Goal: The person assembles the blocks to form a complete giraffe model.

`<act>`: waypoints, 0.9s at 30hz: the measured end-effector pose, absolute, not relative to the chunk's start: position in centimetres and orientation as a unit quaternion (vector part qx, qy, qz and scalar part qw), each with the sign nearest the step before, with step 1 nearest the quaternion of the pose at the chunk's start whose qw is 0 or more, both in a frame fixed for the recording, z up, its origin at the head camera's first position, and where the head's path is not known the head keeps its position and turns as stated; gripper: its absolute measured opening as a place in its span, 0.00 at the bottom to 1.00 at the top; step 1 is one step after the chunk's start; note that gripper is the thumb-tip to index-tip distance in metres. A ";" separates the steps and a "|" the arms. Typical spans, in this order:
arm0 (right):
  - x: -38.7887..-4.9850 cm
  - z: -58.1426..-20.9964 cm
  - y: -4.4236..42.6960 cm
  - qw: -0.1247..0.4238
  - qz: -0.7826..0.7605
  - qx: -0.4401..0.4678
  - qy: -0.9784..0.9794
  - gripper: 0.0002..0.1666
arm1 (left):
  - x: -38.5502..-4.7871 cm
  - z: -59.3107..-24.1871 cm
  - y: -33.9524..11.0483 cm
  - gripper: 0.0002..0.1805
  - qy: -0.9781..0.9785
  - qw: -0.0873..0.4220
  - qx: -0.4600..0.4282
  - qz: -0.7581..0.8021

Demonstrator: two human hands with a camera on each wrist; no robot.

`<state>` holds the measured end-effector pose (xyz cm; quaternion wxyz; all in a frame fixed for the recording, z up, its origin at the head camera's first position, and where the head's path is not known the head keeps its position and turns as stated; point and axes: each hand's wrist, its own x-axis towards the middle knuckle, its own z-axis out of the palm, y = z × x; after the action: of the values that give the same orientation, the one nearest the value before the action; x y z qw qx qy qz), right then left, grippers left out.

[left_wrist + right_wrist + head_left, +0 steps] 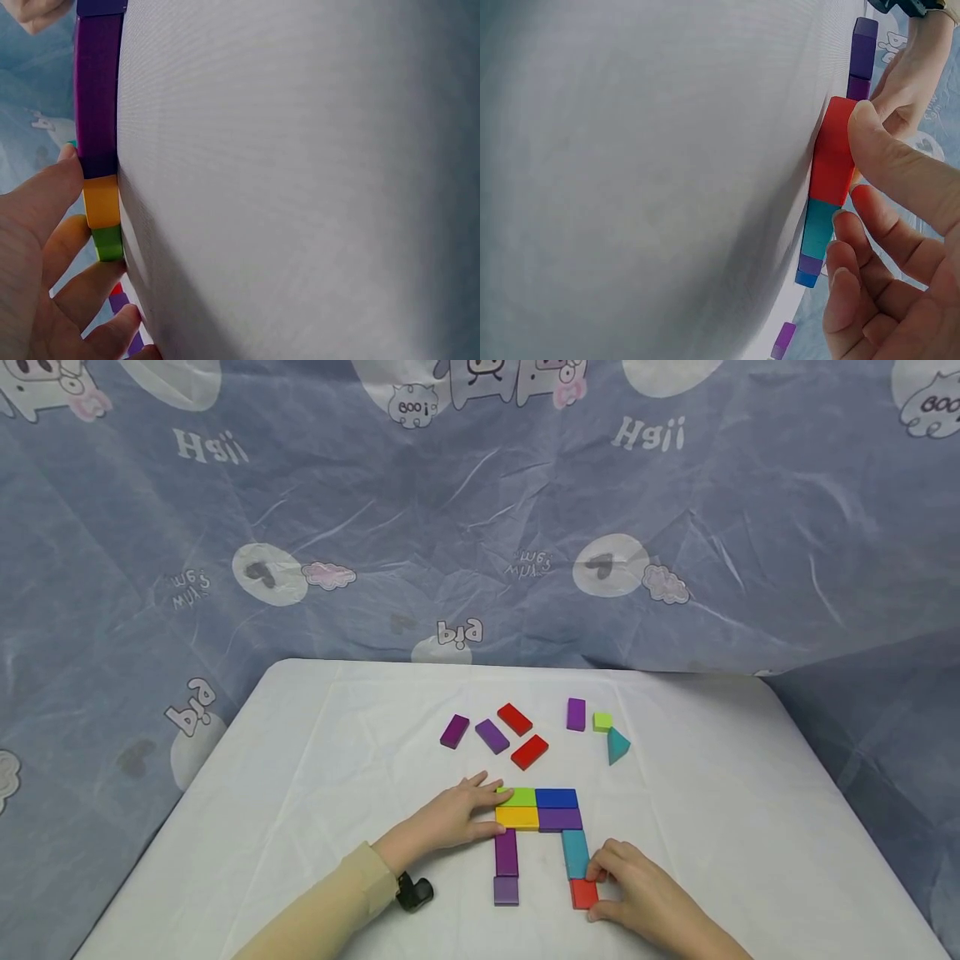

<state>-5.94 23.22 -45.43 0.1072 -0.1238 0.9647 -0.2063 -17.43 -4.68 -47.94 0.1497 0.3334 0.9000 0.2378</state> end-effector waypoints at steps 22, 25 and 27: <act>-13.3 -45.3 23.5 0.084 -0.229 -0.140 0.960 0.28 | -17.3 -48.2 -4.7 0.32 0.900 0.153 0.333 0.237; -13.4 -45.2 23.5 0.081 -0.223 -0.142 0.961 0.27 | -17.3 -48.2 -4.6 0.31 0.900 0.151 0.332 0.238; -13.4 -45.1 23.4 0.079 -0.224 -0.138 0.962 0.27 | -17.3 -48.1 -4.7 0.31 0.900 0.151 0.331 0.241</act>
<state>-13.35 23.45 -45.12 0.0793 -0.1377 0.9616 -0.2240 -17.27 -4.65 -48.15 0.1506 0.3306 0.8999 0.2413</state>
